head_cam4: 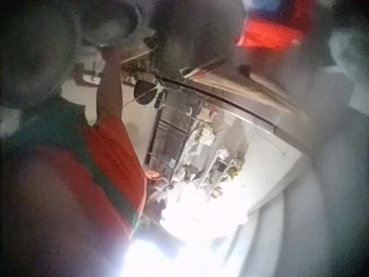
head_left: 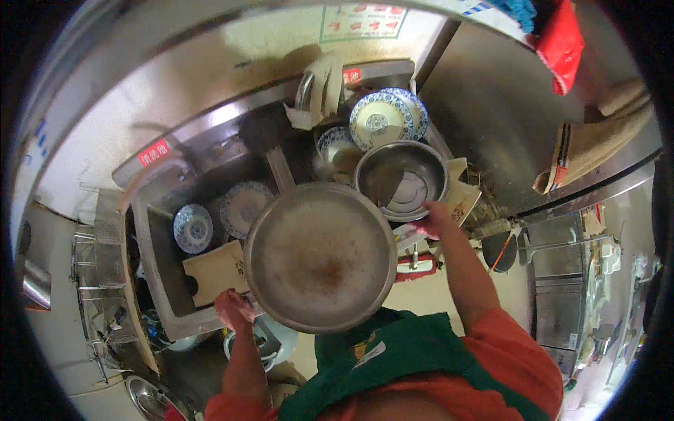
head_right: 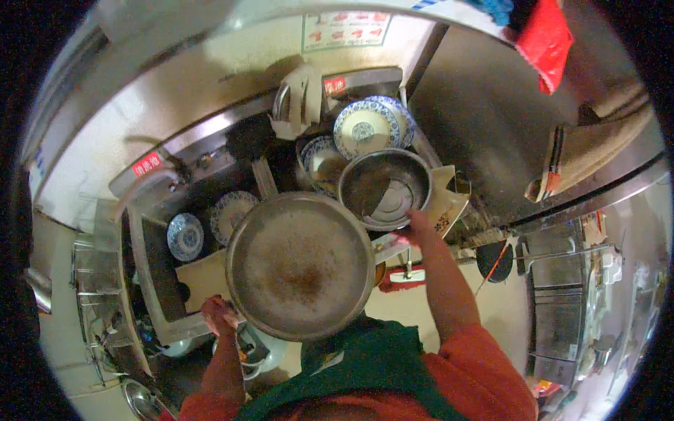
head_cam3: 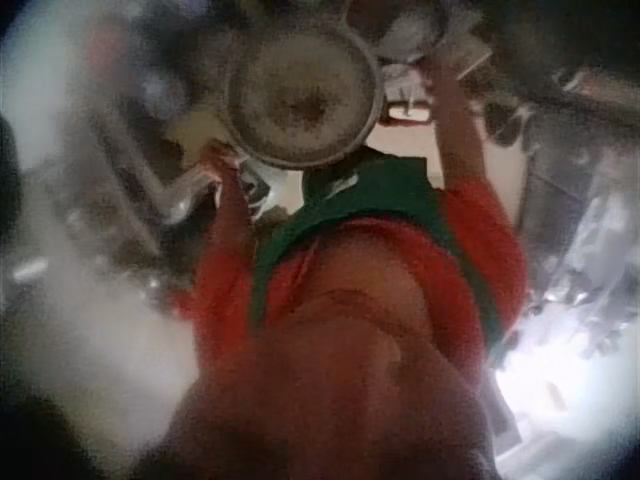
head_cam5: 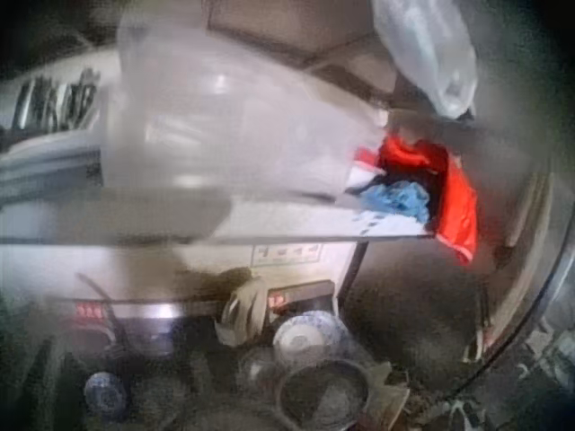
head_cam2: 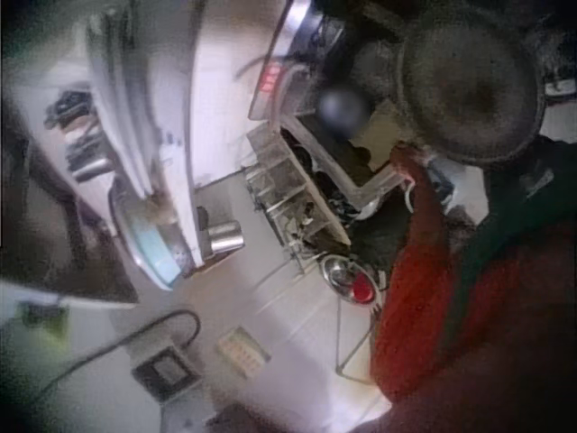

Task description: The person washes multiple square plates and a round metal bowl in a sink using a sponge. They scrub each item with soapy water, rinse, and place the cleaned items into the sink basin.

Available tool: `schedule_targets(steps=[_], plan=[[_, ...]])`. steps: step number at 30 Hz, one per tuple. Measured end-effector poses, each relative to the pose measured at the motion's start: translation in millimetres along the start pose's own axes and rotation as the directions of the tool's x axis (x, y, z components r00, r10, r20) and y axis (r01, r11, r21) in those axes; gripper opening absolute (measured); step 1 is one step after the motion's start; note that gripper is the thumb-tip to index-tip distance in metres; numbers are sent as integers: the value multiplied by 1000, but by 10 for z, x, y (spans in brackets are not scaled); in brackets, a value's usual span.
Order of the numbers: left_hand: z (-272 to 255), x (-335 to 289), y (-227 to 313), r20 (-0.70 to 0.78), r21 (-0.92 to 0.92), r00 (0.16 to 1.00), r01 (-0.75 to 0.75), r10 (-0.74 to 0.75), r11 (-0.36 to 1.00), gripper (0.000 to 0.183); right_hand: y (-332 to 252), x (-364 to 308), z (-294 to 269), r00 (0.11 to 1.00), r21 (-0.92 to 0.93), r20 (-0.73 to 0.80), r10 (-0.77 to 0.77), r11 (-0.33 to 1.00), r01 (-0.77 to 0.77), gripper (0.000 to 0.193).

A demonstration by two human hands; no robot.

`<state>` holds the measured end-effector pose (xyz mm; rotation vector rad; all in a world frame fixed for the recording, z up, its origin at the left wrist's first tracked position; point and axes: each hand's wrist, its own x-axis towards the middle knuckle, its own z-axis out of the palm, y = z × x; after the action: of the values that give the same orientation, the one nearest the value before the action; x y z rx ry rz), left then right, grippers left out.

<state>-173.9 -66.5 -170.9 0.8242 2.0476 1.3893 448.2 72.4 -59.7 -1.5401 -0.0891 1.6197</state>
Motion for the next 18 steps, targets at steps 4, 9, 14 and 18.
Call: schedule_targets(steps=[4, 9, 14, 18], plan=[[9, 120, -250, 149, 364, 965, -258, 218, 895, 18, 213, 170, 133, 990, 10, -124, -75, 997, 77, 36], [7, 53, -15, 237, 687, 859, -479, 454, 547, 13, 199, -174, 213, 982, 321, -107, -158, 929, 185, 40], [20, -61, 380, 338, 835, 912, -405, 232, 374, 20, 8, -370, 487, 939, 155, -199, -280, 937, 312, 38], [58, -33, 468, 248, 813, 965, -254, 83, 524, 22, -133, -421, 530, 986, 410, 40, -160, 903, 130, 45]])
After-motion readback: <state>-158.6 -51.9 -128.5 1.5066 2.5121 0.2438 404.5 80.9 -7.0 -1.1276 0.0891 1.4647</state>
